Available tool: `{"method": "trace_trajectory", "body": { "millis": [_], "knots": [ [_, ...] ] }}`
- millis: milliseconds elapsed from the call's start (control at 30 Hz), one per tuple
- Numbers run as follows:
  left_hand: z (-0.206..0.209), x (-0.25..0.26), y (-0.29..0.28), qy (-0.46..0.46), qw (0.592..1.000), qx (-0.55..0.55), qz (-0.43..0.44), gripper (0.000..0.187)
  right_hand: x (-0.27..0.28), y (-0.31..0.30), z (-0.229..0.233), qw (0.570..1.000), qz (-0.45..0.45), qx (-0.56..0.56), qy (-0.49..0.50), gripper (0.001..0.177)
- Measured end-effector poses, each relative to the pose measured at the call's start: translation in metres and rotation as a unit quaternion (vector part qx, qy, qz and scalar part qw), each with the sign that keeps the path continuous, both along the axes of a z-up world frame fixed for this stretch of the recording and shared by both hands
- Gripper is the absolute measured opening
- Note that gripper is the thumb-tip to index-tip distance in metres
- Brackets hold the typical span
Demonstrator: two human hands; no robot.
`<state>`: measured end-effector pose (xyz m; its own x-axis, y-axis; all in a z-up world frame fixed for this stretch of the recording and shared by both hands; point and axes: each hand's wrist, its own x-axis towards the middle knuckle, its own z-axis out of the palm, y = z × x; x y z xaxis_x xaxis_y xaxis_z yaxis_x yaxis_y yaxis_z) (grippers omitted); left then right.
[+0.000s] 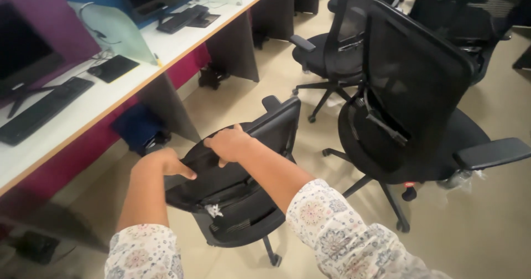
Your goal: The recorder is moving several rolling office chairs from one side of an office aisle to the other.
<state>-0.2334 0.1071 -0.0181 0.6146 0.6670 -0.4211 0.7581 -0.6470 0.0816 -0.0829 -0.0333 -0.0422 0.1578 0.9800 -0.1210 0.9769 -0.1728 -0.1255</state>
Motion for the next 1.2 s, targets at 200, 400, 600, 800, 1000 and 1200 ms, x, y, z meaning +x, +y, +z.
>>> {"method": "trace_trajectory", "body": {
  "millis": [200, 400, 600, 800, 1000, 1200],
  "knots": [
    [0.001, 0.000, -0.046, 0.144, 0.983, 0.017, 0.114, 0.069, 0.021, 0.063, -0.078, 0.986, 0.152, 0.069, 0.020, 0.067],
    [-0.010, -0.024, -0.068, 0.073, 0.989, 0.060, 0.116, 0.083, -0.066, -0.040, 0.023, 0.998, 0.033, 0.034, -0.048, 0.074],
    [0.001, -0.052, -0.092, 0.010, 0.978, 0.057, 0.198, 0.066, -0.073, -0.021, -0.006, 0.995, 0.057, 0.046, -0.066, 0.056],
    [-0.003, -0.058, -0.098, -0.004, 0.976, 0.091, 0.195, 0.060, -0.078, -0.016, -0.003, 0.994, 0.055, 0.040, -0.081, 0.058],
    [-0.006, -0.055, -0.086, -0.028, 0.973, 0.118, 0.195, 0.060, -0.073, -0.010, 0.003, 0.993, 0.068, 0.052, -0.083, 0.075],
    [0.005, -0.047, -0.065, -0.019, 0.979, 0.098, 0.176, 0.064, -0.062, 0.021, 0.013, 0.993, 0.085, 0.015, -0.076, 0.086]
  ]
}}
